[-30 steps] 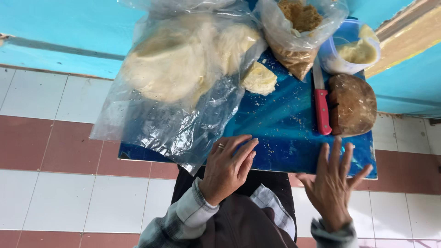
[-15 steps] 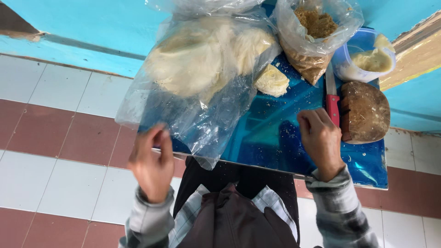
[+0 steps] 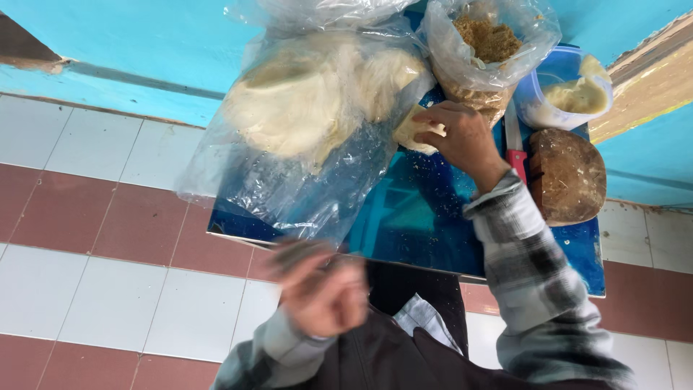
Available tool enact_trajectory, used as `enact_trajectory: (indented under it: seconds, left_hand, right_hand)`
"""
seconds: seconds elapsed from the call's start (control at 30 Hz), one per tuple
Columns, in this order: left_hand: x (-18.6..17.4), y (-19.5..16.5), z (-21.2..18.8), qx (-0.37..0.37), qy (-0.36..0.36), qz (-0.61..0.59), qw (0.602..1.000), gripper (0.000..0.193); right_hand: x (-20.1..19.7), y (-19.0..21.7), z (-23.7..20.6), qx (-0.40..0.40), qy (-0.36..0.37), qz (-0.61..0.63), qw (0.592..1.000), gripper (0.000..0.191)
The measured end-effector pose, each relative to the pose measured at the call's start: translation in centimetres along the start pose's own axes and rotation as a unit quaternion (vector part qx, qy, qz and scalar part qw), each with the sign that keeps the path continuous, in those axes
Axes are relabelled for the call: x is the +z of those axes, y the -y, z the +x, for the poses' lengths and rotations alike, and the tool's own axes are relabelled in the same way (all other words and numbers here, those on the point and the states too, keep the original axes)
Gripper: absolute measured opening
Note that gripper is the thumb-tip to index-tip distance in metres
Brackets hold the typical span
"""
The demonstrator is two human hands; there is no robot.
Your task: The person sits at a low table and shapes pieces of dough by hand, flattening them into small rounds. They spoon brown sugar filling from a plastic bag onto a dough piece, then pinch and fold the dough closed over the filling, setting finished pieces aside on the table.
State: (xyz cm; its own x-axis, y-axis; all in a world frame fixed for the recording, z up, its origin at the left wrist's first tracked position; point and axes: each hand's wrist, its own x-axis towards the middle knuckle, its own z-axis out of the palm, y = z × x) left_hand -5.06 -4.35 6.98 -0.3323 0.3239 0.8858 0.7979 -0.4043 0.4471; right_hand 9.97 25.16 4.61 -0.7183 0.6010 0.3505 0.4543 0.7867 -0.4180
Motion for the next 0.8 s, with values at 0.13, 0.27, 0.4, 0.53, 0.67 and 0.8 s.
enact_trajectory:
  seconds: [0.13, 0.27, 0.4, 0.53, 0.67, 0.8]
  left_hand:
    - [6.0, 0.7, 1.2, -0.136, 0.188, -0.136, 0.963, 0.016]
    - [12.3, 5.8, 0.8, -0.094, 0.260, 0.027, 0.961, 0.027]
    - [15.5, 9.4, -0.6, -0.176, 0.261, 0.088, 0.945, 0.031]
    - [18.1, 11.2, -0.3, -0.270, 0.244, 0.096, 0.926, 0.016]
    - [19.6, 13.3, 0.3, -0.332, 0.262, 0.059, 0.904, 0.019]
    - [19.2, 14.2, 0.1, -0.372, 0.255, -0.021, 0.892, 0.021]
  right_hand:
    - [0.4, -1.5, 0.2, -0.025, -0.011, -0.026, 0.999, 0.016]
    - [0.5, -2.1, 0.9, -0.012, -0.010, -0.034, 0.999, 0.011]
    - [0.3, -1.5, 1.2, -0.029, -0.006, -0.025, 0.999, 0.022]
    - [0.0, -0.4, 0.8, -0.033, 0.008, -0.053, 0.998, 0.030]
    - [-0.1, 0.0, 0.6, -0.036, -0.006, -0.054, 0.998, 0.020]
    - [-0.1, 0.0, 0.5, -0.010, -0.027, -0.045, 0.999, 0.012]
